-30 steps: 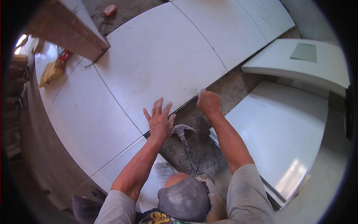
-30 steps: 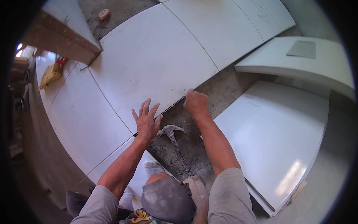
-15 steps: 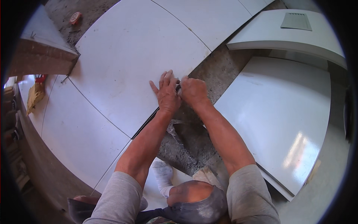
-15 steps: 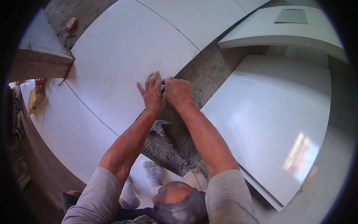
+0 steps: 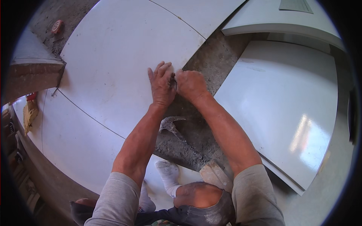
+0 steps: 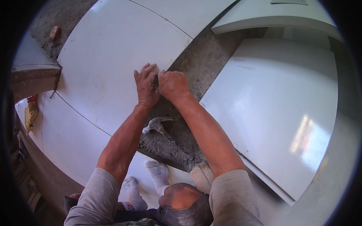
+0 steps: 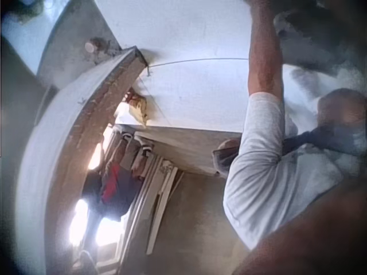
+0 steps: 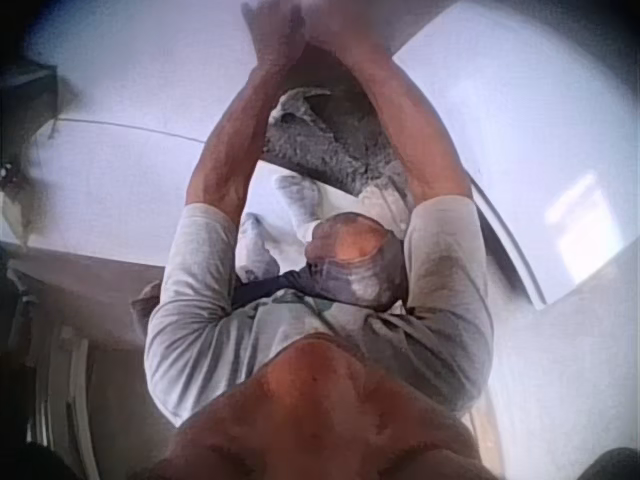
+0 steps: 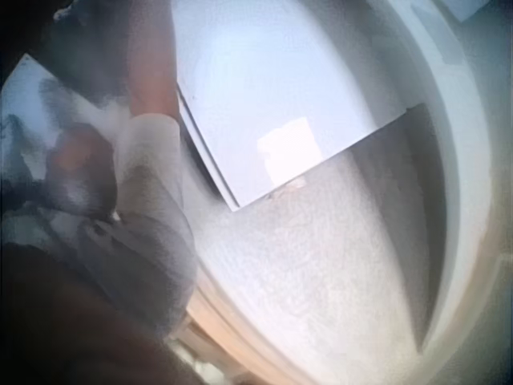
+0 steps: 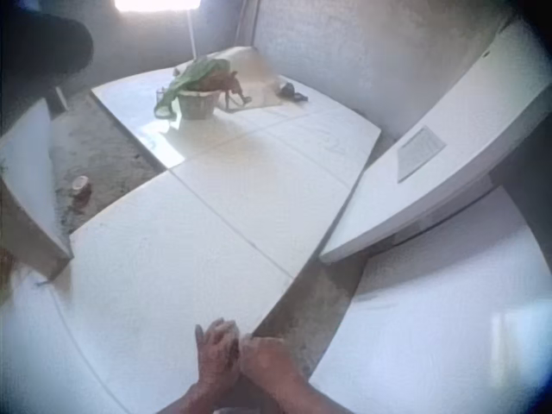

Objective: The person aligns and sets floor tiles along a guide string by hand and using a hammer, then stands up.

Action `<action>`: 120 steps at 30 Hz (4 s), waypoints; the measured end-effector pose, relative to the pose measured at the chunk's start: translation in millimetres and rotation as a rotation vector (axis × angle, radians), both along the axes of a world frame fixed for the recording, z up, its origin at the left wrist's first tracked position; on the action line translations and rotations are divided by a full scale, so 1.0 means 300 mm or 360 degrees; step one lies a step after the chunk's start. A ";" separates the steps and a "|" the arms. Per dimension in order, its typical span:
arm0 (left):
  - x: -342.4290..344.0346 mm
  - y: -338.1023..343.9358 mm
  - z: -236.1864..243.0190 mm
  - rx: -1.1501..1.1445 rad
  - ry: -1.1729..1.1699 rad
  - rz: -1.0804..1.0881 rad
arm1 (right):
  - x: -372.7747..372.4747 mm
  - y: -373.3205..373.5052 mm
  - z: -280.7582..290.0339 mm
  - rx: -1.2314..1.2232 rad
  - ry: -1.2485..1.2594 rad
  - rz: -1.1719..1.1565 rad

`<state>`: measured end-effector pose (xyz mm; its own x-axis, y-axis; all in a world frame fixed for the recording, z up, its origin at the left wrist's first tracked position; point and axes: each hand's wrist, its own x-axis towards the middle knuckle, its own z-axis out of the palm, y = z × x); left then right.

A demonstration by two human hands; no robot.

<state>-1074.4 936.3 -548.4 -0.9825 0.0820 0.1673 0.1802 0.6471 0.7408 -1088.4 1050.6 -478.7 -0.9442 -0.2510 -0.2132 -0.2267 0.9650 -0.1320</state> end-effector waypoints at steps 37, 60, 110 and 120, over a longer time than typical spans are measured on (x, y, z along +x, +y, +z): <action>-0.002 -0.003 0.035 0.0070 -0.0076 -0.0061 | 0.729 -0.014 -0.076 -0.0488 -0.0802 -0.0704; -0.007 -0.007 0.033 0.0044 -0.0029 -0.0035 | 0.392 -0.058 0.187 -0.2207 -0.0355 -0.1561; 0.002 0.002 0.026 0.0039 -0.0013 -0.0055 | 0.359 -0.038 0.215 -0.1905 -0.0500 -0.1581; -0.004 -0.013 0.025 0.0039 -0.0043 -0.0055 | 0.349 -0.048 0.257 -0.2188 -0.0114 -0.1433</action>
